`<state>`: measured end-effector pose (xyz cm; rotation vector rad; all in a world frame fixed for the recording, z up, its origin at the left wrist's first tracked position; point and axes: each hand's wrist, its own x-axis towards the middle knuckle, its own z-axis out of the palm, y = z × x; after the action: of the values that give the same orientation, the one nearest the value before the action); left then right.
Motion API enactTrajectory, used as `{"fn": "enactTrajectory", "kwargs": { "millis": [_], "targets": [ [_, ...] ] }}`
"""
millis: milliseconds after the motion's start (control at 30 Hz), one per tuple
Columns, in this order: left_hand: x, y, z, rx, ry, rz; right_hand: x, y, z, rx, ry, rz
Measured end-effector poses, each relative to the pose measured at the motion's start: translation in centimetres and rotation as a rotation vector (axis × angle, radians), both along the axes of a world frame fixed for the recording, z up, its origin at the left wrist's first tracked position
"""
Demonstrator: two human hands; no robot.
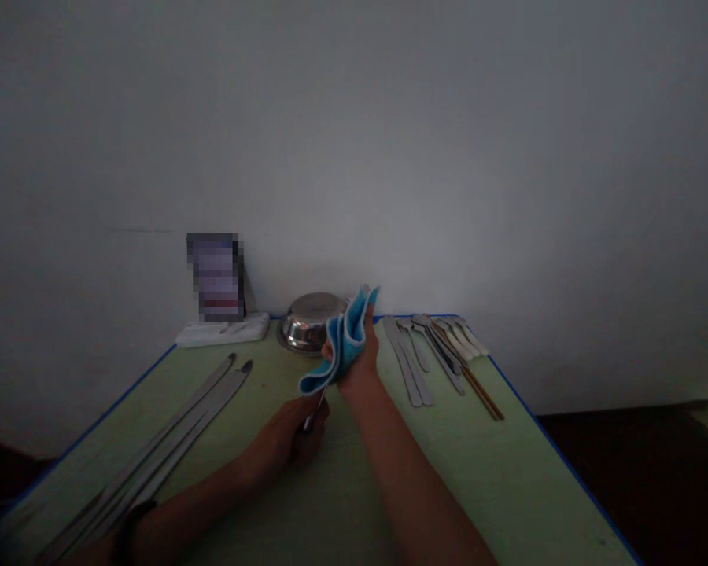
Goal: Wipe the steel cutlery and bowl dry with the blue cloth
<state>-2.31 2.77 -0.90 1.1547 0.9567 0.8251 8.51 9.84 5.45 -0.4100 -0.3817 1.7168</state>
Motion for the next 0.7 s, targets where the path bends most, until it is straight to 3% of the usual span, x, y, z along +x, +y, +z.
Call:
{"fn": "enactTrajectory", "kwargs": {
  "millis": [167,300,433,633,700],
  "targets": [
    [-0.1,-0.4,0.1,-0.013,-0.01,-0.078,2.2,0.6,0.8,0.153,0.048,-0.04],
    [-0.2,-0.4,0.0,-0.055,-0.054,-0.013,-0.3,-0.2,-0.3,0.114,0.028,-0.05],
    [-0.2,-0.1,-0.2,-0.067,-0.071,0.059,-2.0,-0.7,-1.1,0.061,-0.036,0.028],
    [-0.3,-0.1,0.0,-0.079,-0.019,-0.036,2.3,0.2,1.5,0.169,0.01,-0.068],
    [-0.3,-0.2,0.0,-0.068,0.003,-0.058,2.5,0.1,1.8,0.19,0.018,-0.101]
  ]
}}
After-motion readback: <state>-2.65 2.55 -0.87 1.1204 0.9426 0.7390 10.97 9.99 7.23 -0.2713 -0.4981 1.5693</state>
